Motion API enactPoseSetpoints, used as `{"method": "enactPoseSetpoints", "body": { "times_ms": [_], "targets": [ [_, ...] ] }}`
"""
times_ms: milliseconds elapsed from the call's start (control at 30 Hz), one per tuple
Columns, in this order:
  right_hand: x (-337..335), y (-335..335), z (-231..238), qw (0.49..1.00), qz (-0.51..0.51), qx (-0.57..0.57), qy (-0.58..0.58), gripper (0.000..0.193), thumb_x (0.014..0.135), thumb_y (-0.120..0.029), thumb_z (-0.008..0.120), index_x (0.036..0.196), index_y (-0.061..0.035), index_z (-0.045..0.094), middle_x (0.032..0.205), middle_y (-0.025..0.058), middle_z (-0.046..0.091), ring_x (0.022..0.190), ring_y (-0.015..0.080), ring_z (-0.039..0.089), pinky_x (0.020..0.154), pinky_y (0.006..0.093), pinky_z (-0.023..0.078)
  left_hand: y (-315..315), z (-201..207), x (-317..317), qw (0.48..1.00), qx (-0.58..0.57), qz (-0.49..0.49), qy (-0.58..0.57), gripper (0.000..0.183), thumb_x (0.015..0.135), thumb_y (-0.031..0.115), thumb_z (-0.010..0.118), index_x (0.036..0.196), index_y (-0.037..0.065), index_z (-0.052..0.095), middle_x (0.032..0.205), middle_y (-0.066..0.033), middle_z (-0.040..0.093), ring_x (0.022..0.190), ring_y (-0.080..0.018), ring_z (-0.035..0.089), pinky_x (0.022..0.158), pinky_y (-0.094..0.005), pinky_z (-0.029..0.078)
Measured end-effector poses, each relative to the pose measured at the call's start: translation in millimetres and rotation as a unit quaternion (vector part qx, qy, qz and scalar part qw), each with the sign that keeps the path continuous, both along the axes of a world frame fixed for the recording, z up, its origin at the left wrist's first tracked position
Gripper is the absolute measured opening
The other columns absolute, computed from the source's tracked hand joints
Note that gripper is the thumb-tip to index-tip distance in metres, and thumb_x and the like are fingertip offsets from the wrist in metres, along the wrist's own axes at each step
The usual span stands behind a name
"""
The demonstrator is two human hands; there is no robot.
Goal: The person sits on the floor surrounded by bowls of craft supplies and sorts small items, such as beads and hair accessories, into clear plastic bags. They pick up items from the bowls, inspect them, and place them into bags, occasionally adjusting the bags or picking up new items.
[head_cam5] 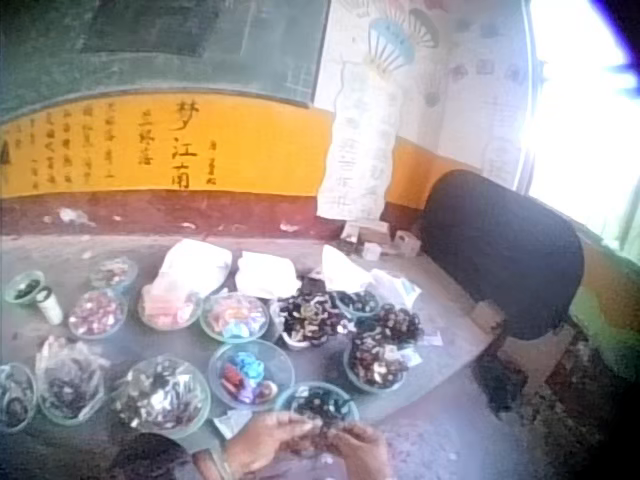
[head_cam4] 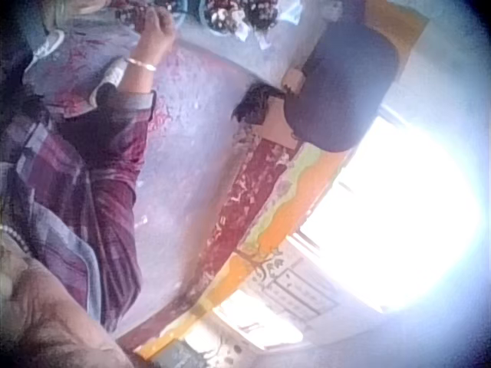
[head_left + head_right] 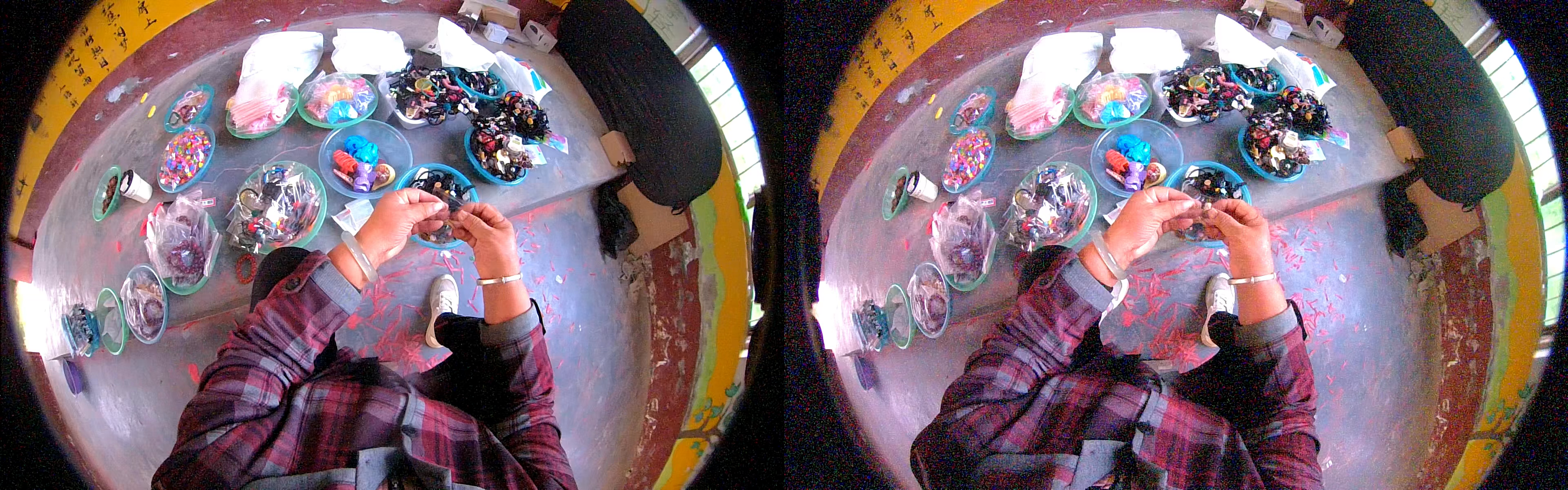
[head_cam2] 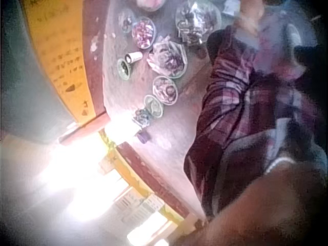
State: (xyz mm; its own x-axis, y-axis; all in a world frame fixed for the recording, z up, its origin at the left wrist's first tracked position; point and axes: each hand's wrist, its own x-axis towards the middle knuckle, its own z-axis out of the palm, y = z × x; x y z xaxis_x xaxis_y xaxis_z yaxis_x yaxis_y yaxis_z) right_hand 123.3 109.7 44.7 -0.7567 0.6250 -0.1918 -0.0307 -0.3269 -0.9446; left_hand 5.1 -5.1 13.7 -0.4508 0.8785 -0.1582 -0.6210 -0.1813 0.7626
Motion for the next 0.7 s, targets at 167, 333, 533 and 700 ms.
{"method": "enactPoseSetpoints", "body": {
  "times_ms": [167,333,533,700],
  "targets": [
    [1,3,-1,0.998,0.01,0.052,-0.037,0.01,0.077,-0.004,0.061,0.086,0.0001,0.063,0.074,0.0048,0.062,0.06,0.0115,0.057,0.056,0.0237,0.048,1,-1,2,1.0,0.017,-0.008,0.002,0.017,0.084,0.008,0.052,0.095,-0.004,0.056,0.093,-0.0131,0.061,0.083,-0.0179,0.061,0.074,-0.0272,0.052],
    [1,2,1,0.996,-0.004,0.071,-0.047,0.01,0.075,-0.003,0.062,0.084,-0.0004,0.065,0.073,0.0049,0.063,0.061,0.0113,0.057,0.055,0.0234,0.047,-1,1,1,1.0,0.023,-0.011,0.005,0.02,0.085,0.011,0.051,0.099,-0.003,0.055,0.094,-0.0127,0.061,0.082,-0.0188,0.062,0.072,-0.027,0.052],
    [1,1,-1,0.996,-0.001,0.086,-0.024,0.012,0.074,-0.002,0.063,0.086,0.0001,0.065,0.074,0.0046,0.063,0.061,0.0108,0.057,0.055,0.0219,0.045,-6,7,-2,0.999,-0.004,-0.033,0.03,0.023,0.086,0.017,0.049,0.103,0.001,0.054,0.096,-0.0115,0.061,0.082,-0.0178,0.062,0.063,-0.0238,0.053],
    [1,-3,4,0.995,-0.01,0.099,-0.005,0.013,0.075,-0.001,0.06,0.087,-0.0011,0.065,0.076,0.0041,0.063,0.064,0.0099,0.056,0.057,0.0209,0.044,-8,14,-1,1.0,0.003,-0.026,0.018,0.022,0.086,0.016,0.049,0.104,0.003,0.054,0.093,-0.0107,0.062,0.082,-0.0177,0.062,0.061,-0.0228,0.052]
  ]
}}
